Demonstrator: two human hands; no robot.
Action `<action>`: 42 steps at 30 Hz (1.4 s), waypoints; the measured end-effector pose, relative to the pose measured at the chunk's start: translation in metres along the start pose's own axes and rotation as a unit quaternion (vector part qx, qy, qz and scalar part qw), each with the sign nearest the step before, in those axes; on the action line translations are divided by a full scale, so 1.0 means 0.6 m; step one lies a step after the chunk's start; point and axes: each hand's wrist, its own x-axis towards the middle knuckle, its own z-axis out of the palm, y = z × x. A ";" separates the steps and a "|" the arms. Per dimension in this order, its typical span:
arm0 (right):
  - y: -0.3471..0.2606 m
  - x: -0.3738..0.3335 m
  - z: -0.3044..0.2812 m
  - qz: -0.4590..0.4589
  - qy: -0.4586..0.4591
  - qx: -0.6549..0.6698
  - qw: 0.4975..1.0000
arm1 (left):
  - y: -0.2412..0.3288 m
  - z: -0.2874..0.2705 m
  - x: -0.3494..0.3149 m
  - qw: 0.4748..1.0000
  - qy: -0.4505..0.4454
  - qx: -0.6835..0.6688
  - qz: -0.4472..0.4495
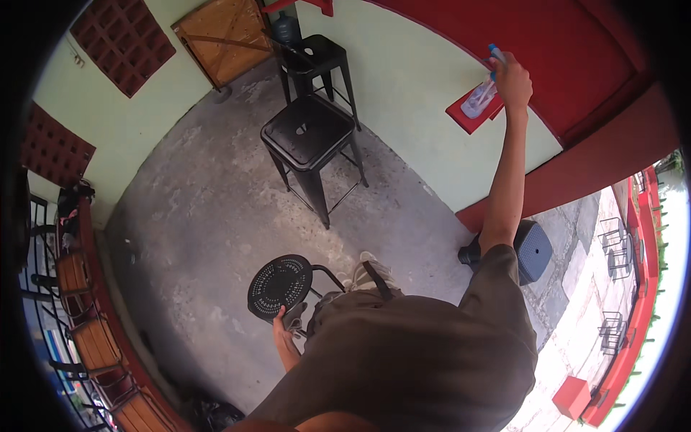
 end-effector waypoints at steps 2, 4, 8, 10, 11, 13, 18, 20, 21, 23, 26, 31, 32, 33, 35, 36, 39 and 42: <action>0.008 0.024 0.009 -0.004 -0.031 -0.051 0.998 | -0.012 -0.023 -0.011 0.995 0.017 -0.085 0.039; 0.011 0.040 0.008 0.037 -0.067 -0.100 0.992 | -0.013 -0.045 -0.016 0.990 0.034 -0.121 0.057; -0.031 0.017 0.003 0.076 0.006 -0.203 0.976 | 0.022 -0.062 -0.054 0.972 0.090 -0.189 0.107; -0.048 -0.011 -0.002 0.023 0.197 -0.293 0.935 | 0.061 -0.073 -0.063 0.966 0.073 -0.206 0.140; -0.052 -0.028 -0.007 -0.054 0.299 -0.214 0.929 | 0.085 -0.065 -0.066 0.964 0.096 -0.194 0.155; -0.173 -0.098 0.010 -0.151 0.352 0.013 0.923 | 0.135 -0.043 -0.095 0.954 0.128 -0.196 0.185; -0.430 -0.342 0.188 -0.033 -0.178 0.527 0.830 | 0.277 0.043 -0.140 0.932 0.191 -0.140 0.275; -0.495 -0.418 0.244 -0.047 -0.328 0.578 0.746 | 0.345 0.042 -0.137 0.930 0.199 -0.091 0.294; -0.529 -0.449 0.263 0.009 -0.396 0.617 0.680 | 0.374 0.052 -0.141 0.934 0.196 -0.064 0.293; -0.571 -0.480 0.309 0.044 -0.498 0.633 0.591 | 0.448 0.135 -0.194 0.927 0.189 -0.008 0.324; -0.660 -0.472 0.333 -0.003 -0.576 0.603 0.553 | 0.514 0.207 -0.273 0.910 0.190 0.075 0.360; -0.735 -0.438 0.364 -0.036 -0.638 0.614 0.463 | 0.601 0.275 -0.353 0.896 0.062 0.203 0.391; -0.740 -0.437 0.357 -0.006 -0.682 0.616 0.394 | 0.621 0.280 -0.359 0.899 0.049 0.223 0.374; -0.744 -0.436 0.345 0.027 -0.720 0.614 0.323 | 0.642 0.288 -0.362 0.899 0.046 0.224 0.373; -0.740 -0.432 0.295 0.235 -0.678 0.659 0.223 | 0.688 0.315 -0.363 0.864 -0.023 0.321 0.388; -0.736 -0.431 0.274 0.248 -0.642 0.685 0.240 | 0.712 0.327 -0.363 0.868 -0.051 0.319 0.377; -0.752 -0.408 0.218 0.265 -0.555 0.728 0.303 | 0.785 0.339 -0.342 0.861 -0.137 0.338 0.356; -0.772 -0.386 0.179 0.270 -0.487 0.742 0.373 | 0.846 0.342 -0.322 0.852 -0.160 0.367 0.339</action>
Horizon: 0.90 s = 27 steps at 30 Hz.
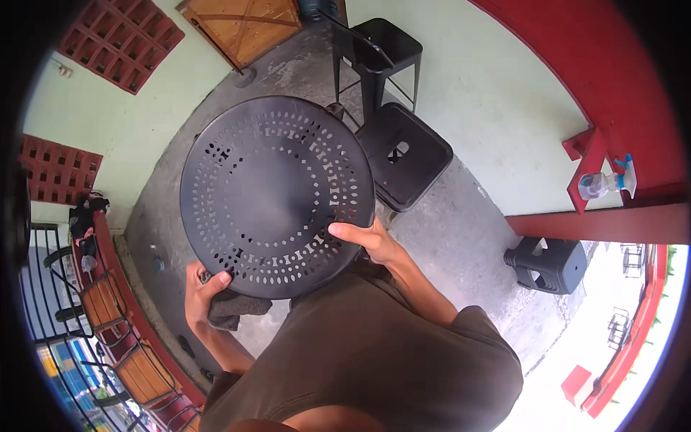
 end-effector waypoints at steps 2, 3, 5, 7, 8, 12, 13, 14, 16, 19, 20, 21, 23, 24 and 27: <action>-0.004 0.001 0.036 -0.020 0.035 -0.010 0.999 | 0.043 -0.042 0.046 0.995 -0.085 0.046 -0.022; -0.003 0.002 0.058 -0.036 0.059 -0.007 0.998 | 0.069 -0.058 0.060 0.992 -0.088 0.094 -0.010; -0.004 0.001 0.106 -0.145 0.066 -0.065 0.985 | 0.092 -0.108 0.096 0.983 -0.146 0.108 0.025; -0.027 -0.002 0.150 -0.157 0.038 -0.048 0.986 | 0.083 -0.175 0.098 0.974 -0.035 0.173 0.140; -0.035 -0.005 0.163 -0.133 0.063 -0.058 0.987 | 0.099 -0.166 0.132 0.977 -0.134 0.100 0.131; -0.065 -0.011 0.214 -0.202 0.104 -0.136 0.964 | 0.114 -0.117 0.216 0.945 -0.269 -0.124 0.137; -0.069 -0.004 0.218 -0.277 0.107 -0.190 0.936 | 0.108 -0.117 0.257 0.937 -0.301 -0.119 0.130; -0.074 0.010 0.224 -0.323 0.109 -0.190 0.921 | 0.091 -0.110 0.286 0.939 -0.284 -0.139 0.137; -0.093 0.018 0.236 -0.326 0.159 -0.209 0.908 | 0.065 -0.067 0.336 0.934 -0.288 -0.156 0.139; -0.102 0.045 0.212 -0.346 0.210 -0.298 0.865 | 0.025 0.008 0.423 0.914 -0.351 -0.193 0.062; -0.105 0.056 0.203 -0.363 0.225 -0.329 0.842 | 0.007 0.025 0.466 0.888 -0.417 -0.187 0.059; -0.117 0.060 0.191 -0.366 0.234 -0.328 0.839 | 0.001 0.065 0.473 0.875 -0.435 -0.210 0.023; -0.146 0.073 0.171 -0.183 0.241 -0.366 0.880 | -0.049 0.099 0.534 0.891 -0.396 -0.220 -0.022; -0.145 0.091 0.142 -0.196 0.252 -0.396 0.861 | -0.064 0.128 0.550 0.873 -0.430 -0.229 -0.041; -0.149 0.149 0.052 -0.157 0.310 -0.475 0.809 | -0.108 0.224 0.581 0.897 -0.387 -0.204 -0.059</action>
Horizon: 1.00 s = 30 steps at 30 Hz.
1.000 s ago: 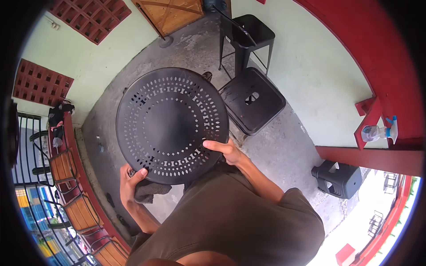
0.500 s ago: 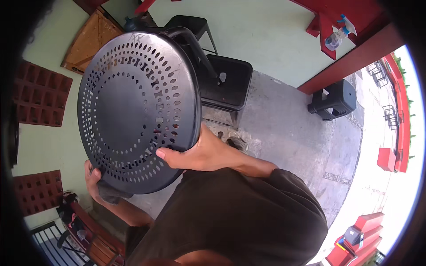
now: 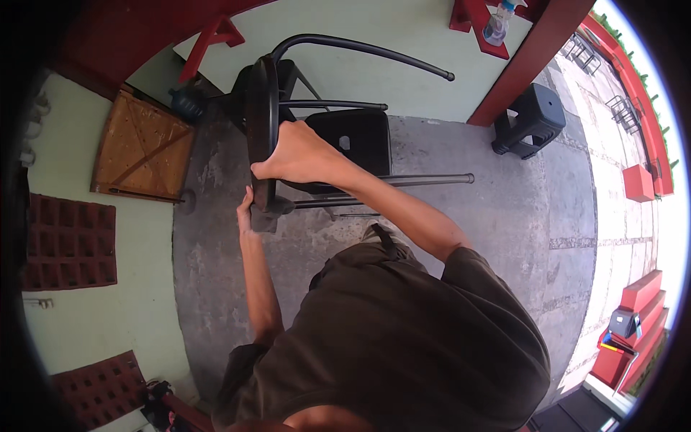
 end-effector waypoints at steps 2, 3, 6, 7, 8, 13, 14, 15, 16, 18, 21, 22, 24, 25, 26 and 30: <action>0.048 0.059 0.007 0.040 -0.004 -0.026 0.999 | -0.037 -0.031 0.053 0.997 -0.027 -0.023 -0.073; 0.072 0.077 0.016 0.089 -0.011 -0.050 0.995 | -0.059 -0.040 0.066 0.996 -0.026 -0.023 -0.076; 0.102 0.117 0.039 0.101 -0.008 -0.100 0.990 | -0.106 -0.067 0.124 0.991 -0.023 -0.071 -0.111; 0.119 0.135 0.056 0.092 -0.014 -0.114 0.989 | -0.128 -0.098 0.141 0.986 -0.033 -0.098 -0.132; 0.119 0.150 0.071 0.095 -0.017 -0.113 0.989 | -0.144 -0.126 0.152 0.979 -0.042 -0.125 -0.155; 0.156 0.195 0.107 0.161 -0.052 -0.198 0.966 | -0.178 -0.086 0.172 0.972 0.037 -0.066 -0.224; 0.156 0.200 0.123 0.158 -0.067 -0.218 0.961 | -0.180 -0.093 0.179 0.970 0.037 -0.064 -0.232; 0.158 0.207 0.134 0.152 -0.085 -0.224 0.959 | -0.186 -0.097 0.188 0.969 0.046 -0.038 -0.241; 0.159 0.208 0.151 0.159 -0.086 -0.223 0.958 | -0.190 -0.105 0.192 0.967 0.057 -0.016 -0.248; 0.157 0.207 0.188 0.154 -0.064 -0.239 0.957 | -0.192 -0.145 0.206 0.960 0.029 -0.060 -0.272; 0.137 0.196 0.192 0.164 -0.037 -0.246 0.955 | -0.187 -0.166 0.226 0.956 -0.036 -0.064 -0.285; 0.124 0.191 0.191 0.169 -0.022 -0.249 0.953 | -0.179 -0.183 0.231 0.955 -0.033 -0.066 -0.286; 0.131 0.156 0.164 0.176 0.009 -0.285 0.942 | -0.151 -0.138 0.236 0.935 0.014 0.028 -0.352; 0.121 0.142 0.169 0.167 0.028 -0.290 0.942 | -0.146 -0.167 0.247 0.928 -0.038 -0.017 -0.370; 0.115 0.127 0.170 0.164 0.050 -0.295 0.940 | -0.147 -0.183 0.252 0.928 -0.033 -0.021 -0.371; 0.100 0.079 0.162 0.222 0.066 -0.278 0.932 | -0.159 -0.177 0.246 0.918 -0.090 -0.021 -0.385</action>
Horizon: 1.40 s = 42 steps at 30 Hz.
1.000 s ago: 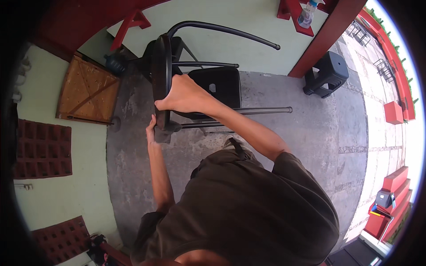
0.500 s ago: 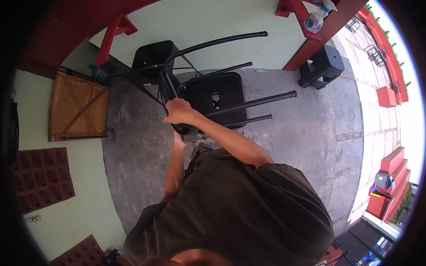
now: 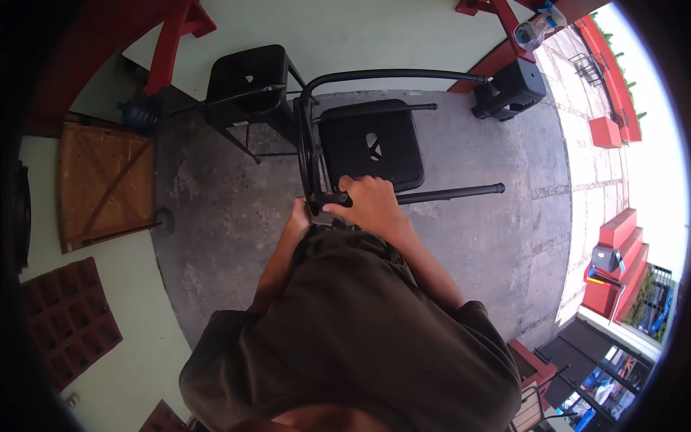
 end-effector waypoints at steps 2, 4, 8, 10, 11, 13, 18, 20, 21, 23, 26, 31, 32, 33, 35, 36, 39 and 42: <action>0.001 -0.017 0.013 -0.024 0.067 0.017 0.997 | -0.005 0.003 -0.002 1.000 -0.015 0.010 0.000; 0.007 -0.026 0.029 0.007 0.064 0.000 0.998 | -0.006 0.003 -0.007 0.999 -0.019 0.023 -0.012; 0.009 -0.035 0.062 -0.104 0.198 -0.001 0.975 | -0.005 -0.016 0.000 0.998 -0.023 -0.015 -0.053; 0.014 -0.027 0.060 -0.163 0.238 -0.038 0.957 | -0.007 -0.017 -0.003 0.998 -0.032 -0.020 -0.050; 0.019 -0.022 0.051 -0.158 0.241 -0.040 0.957 | -0.004 0.002 -0.011 0.997 -0.050 -0.027 -0.045; 0.021 -0.002 0.027 -0.164 0.263 -0.081 0.947 | 0.006 0.035 -0.024 0.997 -0.064 -0.032 -0.039; 0.023 0.041 -0.022 -0.197 0.297 -0.087 0.930 | 0.015 0.064 -0.027 0.997 -0.049 -0.026 -0.049; 0.039 0.052 -0.025 -0.204 0.267 -0.076 0.939 | 0.021 0.089 -0.019 0.998 -0.026 -0.043 -0.040; 0.048 0.048 -0.024 -0.189 0.220 -0.073 0.954 | 0.023 0.098 -0.015 0.999 0.000 -0.031 -0.022; 0.070 0.047 -0.011 -0.217 0.212 -0.060 0.951 | 0.026 0.094 -0.002 0.999 0.036 -0.023 -0.003; 0.089 0.040 -0.012 -0.248 0.170 -0.042 0.953 | 0.020 0.084 0.009 0.995 0.049 0.061 0.055; 0.118 0.016 -0.058 -0.235 0.178 -0.028 0.955 | -0.005 -0.037 -0.024 0.930 0.305 0.142 0.150; 0.157 0.010 -0.066 -0.174 0.157 -0.067 0.970 | -0.007 -0.027 -0.045 0.928 0.312 0.138 0.151; 0.190 0.005 -0.079 -0.182 0.183 -0.084 0.962 | -0.005 0.001 -0.070 0.960 0.247 0.077 0.105; 0.210 0.020 -0.094 -0.213 0.205 -0.089 0.951 | -0.020 0.006 -0.111 0.981 0.176 -0.032 0.078; 0.214 0.032 -0.098 -0.217 0.200 -0.078 0.952 | -0.021 0.009 -0.125 0.978 0.184 -0.038 0.088; 0.230 0.039 -0.093 -0.245 0.192 -0.063 0.948 | -0.029 0.048 -0.174 0.985 0.162 -0.023 0.048; 0.244 0.043 -0.084 -0.276 0.217 -0.069 0.934 | -0.036 0.146 -0.209 0.956 0.209 -0.067 0.196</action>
